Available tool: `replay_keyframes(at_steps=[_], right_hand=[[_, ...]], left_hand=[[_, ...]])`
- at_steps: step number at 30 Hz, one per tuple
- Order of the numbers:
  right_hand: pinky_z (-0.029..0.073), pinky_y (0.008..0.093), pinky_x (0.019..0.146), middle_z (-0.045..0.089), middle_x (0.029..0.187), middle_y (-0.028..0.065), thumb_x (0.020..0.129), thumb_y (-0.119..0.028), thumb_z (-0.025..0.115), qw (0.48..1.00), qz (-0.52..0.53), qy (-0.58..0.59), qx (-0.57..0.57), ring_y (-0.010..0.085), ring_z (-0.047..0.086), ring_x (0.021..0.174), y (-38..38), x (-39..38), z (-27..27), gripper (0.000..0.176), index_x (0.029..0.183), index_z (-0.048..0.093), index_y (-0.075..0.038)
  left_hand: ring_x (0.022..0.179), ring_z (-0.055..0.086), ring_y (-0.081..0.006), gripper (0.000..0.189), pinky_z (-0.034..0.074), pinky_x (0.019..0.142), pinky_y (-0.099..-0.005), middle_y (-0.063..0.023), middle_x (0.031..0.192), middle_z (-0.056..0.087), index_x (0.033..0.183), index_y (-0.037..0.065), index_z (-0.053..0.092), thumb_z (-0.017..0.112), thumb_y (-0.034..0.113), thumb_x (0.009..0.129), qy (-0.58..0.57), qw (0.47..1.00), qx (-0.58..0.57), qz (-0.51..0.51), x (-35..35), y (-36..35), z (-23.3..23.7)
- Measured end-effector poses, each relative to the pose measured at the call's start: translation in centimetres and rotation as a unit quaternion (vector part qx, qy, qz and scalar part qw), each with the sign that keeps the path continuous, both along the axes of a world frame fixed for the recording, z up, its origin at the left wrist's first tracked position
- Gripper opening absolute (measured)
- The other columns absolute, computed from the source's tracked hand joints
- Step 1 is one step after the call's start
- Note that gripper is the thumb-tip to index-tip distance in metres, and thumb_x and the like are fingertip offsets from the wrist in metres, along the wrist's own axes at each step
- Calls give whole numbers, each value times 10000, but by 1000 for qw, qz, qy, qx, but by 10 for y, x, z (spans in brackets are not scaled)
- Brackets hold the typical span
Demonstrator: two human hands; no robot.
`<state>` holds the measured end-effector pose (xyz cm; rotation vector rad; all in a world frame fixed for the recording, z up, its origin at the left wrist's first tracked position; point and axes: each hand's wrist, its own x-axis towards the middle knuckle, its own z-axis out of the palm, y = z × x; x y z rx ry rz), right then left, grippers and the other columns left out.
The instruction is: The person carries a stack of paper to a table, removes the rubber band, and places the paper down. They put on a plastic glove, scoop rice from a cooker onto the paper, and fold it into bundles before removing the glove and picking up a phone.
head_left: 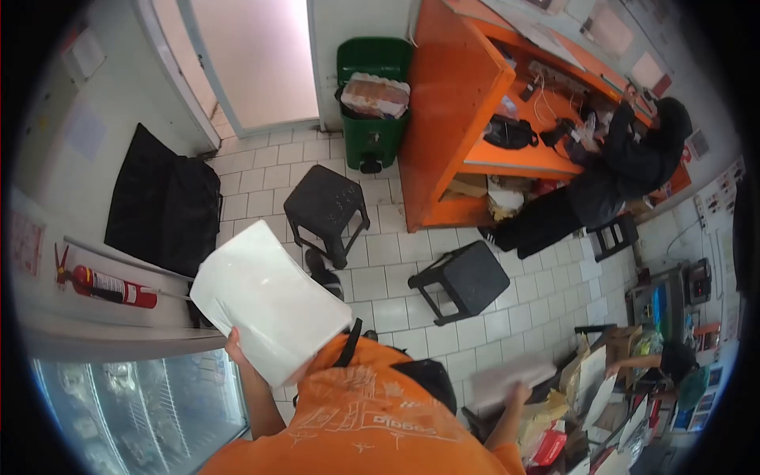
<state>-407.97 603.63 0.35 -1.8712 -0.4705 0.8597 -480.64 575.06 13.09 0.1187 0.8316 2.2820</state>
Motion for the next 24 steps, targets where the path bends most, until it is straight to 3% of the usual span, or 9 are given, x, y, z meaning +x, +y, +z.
replay_keyframes(at_steps=[1, 4, 7, 10, 11, 13, 15, 18, 24], right_hand=[[537, 367, 725, 632, 1026, 129, 915, -15, 592, 996, 77, -29, -45, 221, 634, 824, 27, -38, 46, 370, 1256, 485, 80], [526, 322, 674, 630, 962, 99, 906, -33, 606, 992, 121, -26, 1, 177, 618, 798, 93, -121, 107, 350, 1232, 525, 67], [494, 310, 591, 598, 857, 49, 896, -37, 614, 986, 137, 36, 89, 129, 560, 713, 163, -208, 111, 295, 1170, 557, 55], [480, 390, 541, 605, 776, 70, 849, -108, 686, 957, 274, -69, -67, 199, 565, 625, 251, -272, 32, 267, 1031, 580, 56], [474, 421, 533, 599, 712, 115, 824, -163, 716, 880, 371, -287, 77, 269, 570, 581, 271, -298, -22, 309, 984, 583, 65], [470, 534, 689, 612, 885, 251, 878, -394, 632, 781, 484, -392, -43, 440, 589, 832, 305, -371, -61, 443, 904, 601, 47], [504, 537, 787, 646, 960, 276, 849, -304, 618, 630, 632, -450, -35, 436, 624, 886, 329, -417, -129, 369, 1053, 637, 3], [489, 530, 924, 639, 1140, 263, 846, -228, 519, 624, 681, -363, -124, 469, 610, 1043, 351, -510, -92, 427, 1237, 593, -72], [501, 539, 886, 664, 1035, 285, 881, -275, 529, 704, 576, -326, -258, 490, 624, 1001, 336, -523, 23, 353, 1095, 621, -10]], left_hand=[[1158, 574, -367, 684, 429, 1042, -474, -225, 1332, 547, 1402, -54, 414, 576, 367, 888, -6, 1000, -10, -11, -12, 7, 0], [1168, 564, -377, 675, 447, 1021, -484, -218, 1308, 559, 1387, -46, 432, 575, 382, 885, -24, 996, -85, 0, -29, 42, -3], [1149, 571, -375, 680, 462, 1002, -487, -212, 1281, 571, 1381, -33, 433, 602, 367, 858, -43, 985, -165, 39, -45, 100, 9], [1153, 571, -366, 686, 455, 1011, -491, -204, 1267, 576, 1385, -32, 423, 617, 334, 838, -52, 968, -237, 58, -84, 143, -40], [1152, 574, -357, 687, 463, 1001, -488, -200, 1266, 574, 1381, -34, 424, 625, 317, 827, -33, 976, -213, 28, -94, 167, -39], [1151, 577, -349, 688, 472, 990, -485, -195, 1265, 573, 1377, -35, 425, 634, 301, 815, -14, 985, -170, 0, -117, 232, -24], [1063, 624, -342, 556, 500, 952, -461, -181, 1167, 631, 1290, -40, 521, 632, 228, 816, -103, 985, -114, -79, -138, 293, -18], [944, 660, -262, 349, 537, 863, -394, -138, 1064, 677, 1120, -49, 634, 588, 222, 905, 77, 950, -258, -157, -188, 346, -136], [894, 693, -320, 358, 574, 787, -431, -206, 990, 697, 1062, -103, 633, 693, 171, 840, -105, 887, -276, -356, -248, 565, -146]])
